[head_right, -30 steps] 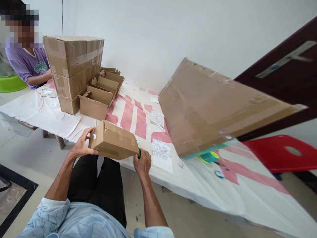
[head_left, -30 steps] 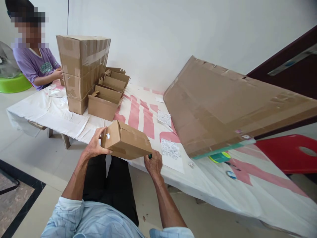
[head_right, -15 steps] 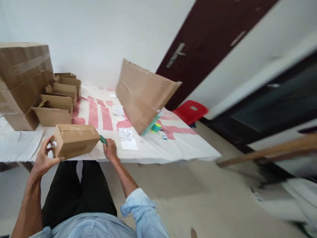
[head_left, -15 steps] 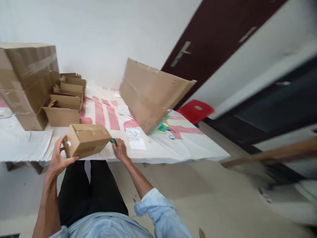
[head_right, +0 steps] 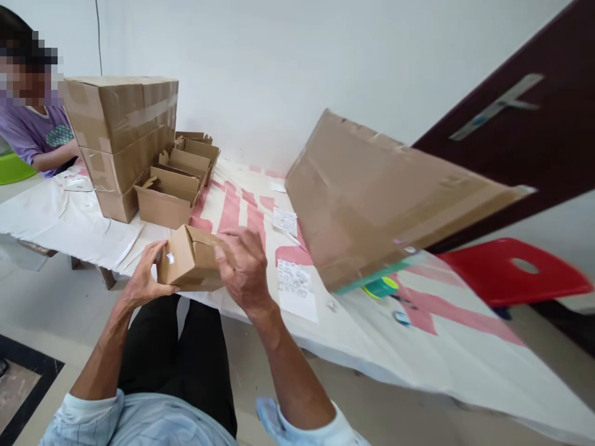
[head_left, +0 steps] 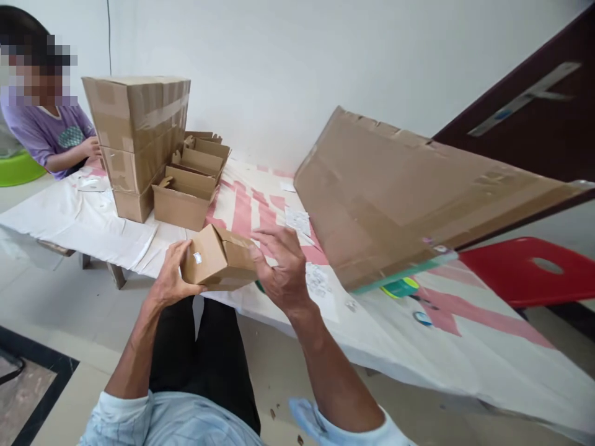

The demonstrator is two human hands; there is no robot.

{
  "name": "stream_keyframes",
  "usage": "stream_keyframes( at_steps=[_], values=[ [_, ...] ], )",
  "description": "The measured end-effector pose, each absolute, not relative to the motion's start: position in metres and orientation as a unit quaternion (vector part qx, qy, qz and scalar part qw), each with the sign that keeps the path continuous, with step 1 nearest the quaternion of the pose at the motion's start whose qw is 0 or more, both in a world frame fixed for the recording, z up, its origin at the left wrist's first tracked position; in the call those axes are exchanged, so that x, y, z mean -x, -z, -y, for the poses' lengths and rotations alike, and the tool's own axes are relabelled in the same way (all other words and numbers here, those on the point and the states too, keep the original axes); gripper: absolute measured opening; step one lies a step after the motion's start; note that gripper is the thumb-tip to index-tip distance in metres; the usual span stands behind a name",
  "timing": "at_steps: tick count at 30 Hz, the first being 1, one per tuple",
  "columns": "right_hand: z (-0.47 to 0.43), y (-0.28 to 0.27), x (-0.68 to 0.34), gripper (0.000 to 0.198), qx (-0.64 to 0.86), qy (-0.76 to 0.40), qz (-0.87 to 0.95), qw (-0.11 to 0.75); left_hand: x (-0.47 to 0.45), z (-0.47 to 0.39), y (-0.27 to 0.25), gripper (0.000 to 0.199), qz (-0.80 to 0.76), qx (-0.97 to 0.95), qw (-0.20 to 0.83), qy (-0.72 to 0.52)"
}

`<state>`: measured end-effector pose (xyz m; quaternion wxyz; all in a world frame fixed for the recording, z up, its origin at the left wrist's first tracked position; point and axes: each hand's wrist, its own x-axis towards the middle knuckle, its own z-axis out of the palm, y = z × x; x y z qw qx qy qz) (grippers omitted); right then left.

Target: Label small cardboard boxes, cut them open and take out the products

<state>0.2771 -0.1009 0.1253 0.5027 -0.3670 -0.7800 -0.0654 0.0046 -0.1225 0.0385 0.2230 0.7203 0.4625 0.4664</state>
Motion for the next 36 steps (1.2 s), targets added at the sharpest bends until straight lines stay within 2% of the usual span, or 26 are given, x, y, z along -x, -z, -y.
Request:
stream_keyframes(
  at_steps=[3,8,12,21,26,36],
  values=[
    [0.114,-0.154,-0.246,0.022,0.301,0.077,0.862,0.401,-0.013,0.129,-0.04,0.122,-0.465,-0.722,0.217,-0.465],
    [0.111,-0.153,-0.223,0.015,0.283,0.142,0.92,0.23,-0.025,0.135,-0.044,0.117,-0.465,-0.717,0.21,-0.476],
    [0.102,-0.15,-0.219,0.013,0.288,0.181,0.926,0.162,-0.03,0.139,-0.048,0.117,-0.462,-0.72,0.204,-0.475],
    [0.101,-0.146,-0.214,0.015,0.288,0.215,0.922,0.144,-0.032,0.143,-0.051,0.121,-0.455,-0.722,0.2,-0.481],
    [0.1,-0.145,-0.214,0.016,0.287,0.21,0.924,0.14,-0.034,0.144,-0.051,0.115,-0.452,-0.72,0.195,-0.489],
    [0.101,-0.143,-0.211,0.019,0.278,0.176,0.931,0.156,-0.034,0.144,-0.05,0.119,-0.456,-0.718,0.2,-0.487]
  ],
)
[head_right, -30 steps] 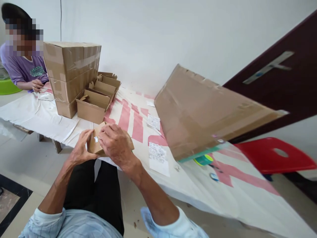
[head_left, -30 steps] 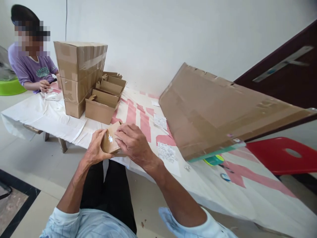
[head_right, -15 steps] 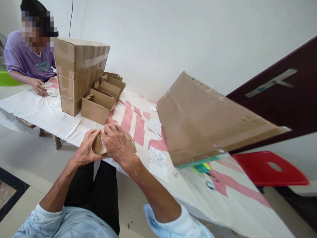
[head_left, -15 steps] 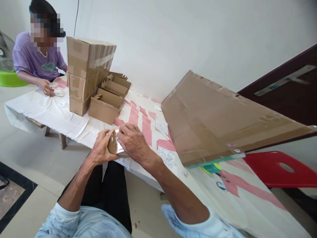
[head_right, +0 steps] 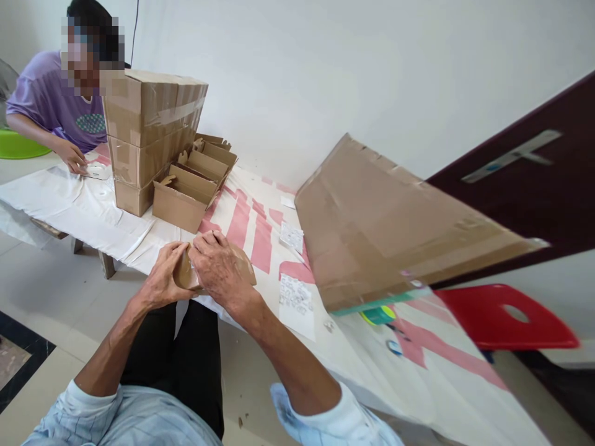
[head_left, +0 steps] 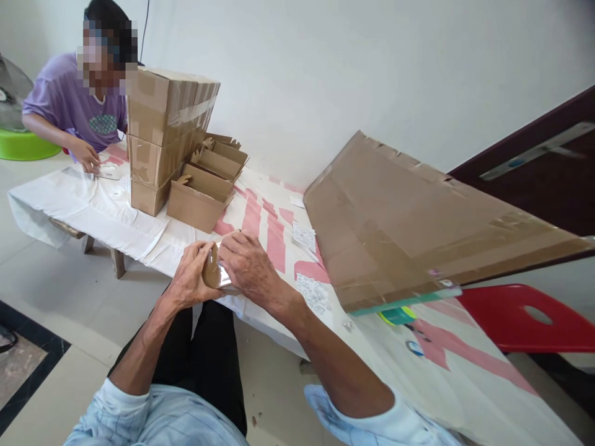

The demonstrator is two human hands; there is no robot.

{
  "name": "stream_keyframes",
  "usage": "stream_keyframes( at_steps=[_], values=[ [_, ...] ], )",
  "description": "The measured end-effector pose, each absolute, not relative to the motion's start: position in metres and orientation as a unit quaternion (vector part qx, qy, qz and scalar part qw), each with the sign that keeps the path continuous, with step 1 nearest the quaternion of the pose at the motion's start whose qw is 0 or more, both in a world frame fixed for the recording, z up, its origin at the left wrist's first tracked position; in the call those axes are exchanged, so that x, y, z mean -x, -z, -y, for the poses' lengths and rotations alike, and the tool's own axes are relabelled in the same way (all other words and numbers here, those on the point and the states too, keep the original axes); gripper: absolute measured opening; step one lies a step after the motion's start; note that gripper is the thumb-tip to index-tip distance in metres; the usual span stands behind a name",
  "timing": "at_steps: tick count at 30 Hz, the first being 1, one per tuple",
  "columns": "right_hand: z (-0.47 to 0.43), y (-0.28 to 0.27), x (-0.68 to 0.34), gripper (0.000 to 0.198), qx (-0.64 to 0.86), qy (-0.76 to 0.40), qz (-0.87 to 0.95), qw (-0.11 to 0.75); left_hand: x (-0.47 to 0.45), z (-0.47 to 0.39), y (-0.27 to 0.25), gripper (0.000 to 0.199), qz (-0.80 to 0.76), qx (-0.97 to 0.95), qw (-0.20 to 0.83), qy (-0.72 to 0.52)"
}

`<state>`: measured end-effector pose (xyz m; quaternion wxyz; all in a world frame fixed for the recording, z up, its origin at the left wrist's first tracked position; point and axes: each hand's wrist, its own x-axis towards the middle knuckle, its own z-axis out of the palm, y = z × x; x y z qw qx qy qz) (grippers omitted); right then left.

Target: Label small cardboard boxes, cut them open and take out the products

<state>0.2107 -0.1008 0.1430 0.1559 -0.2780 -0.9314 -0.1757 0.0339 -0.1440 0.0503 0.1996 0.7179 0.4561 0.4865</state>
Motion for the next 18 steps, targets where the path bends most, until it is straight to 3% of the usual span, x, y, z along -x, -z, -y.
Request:
stream_keyframes(
  at_steps=[3,9,18],
  values=[
    [0.106,-0.15,-0.213,0.02,0.263,0.068,0.935,0.226,-0.031,0.144,-0.05,0.12,-0.463,-0.713,0.21,-0.482],
    [0.115,-0.174,-0.243,0.013,0.322,-0.176,0.811,0.455,-0.025,0.142,-0.051,0.117,-0.466,-0.716,0.231,-0.466],
    [0.108,-0.139,-0.326,0.023,0.441,-0.255,0.669,0.541,0.001,0.124,-0.042,0.115,-0.472,-0.7,0.281,-0.456]
  ],
)
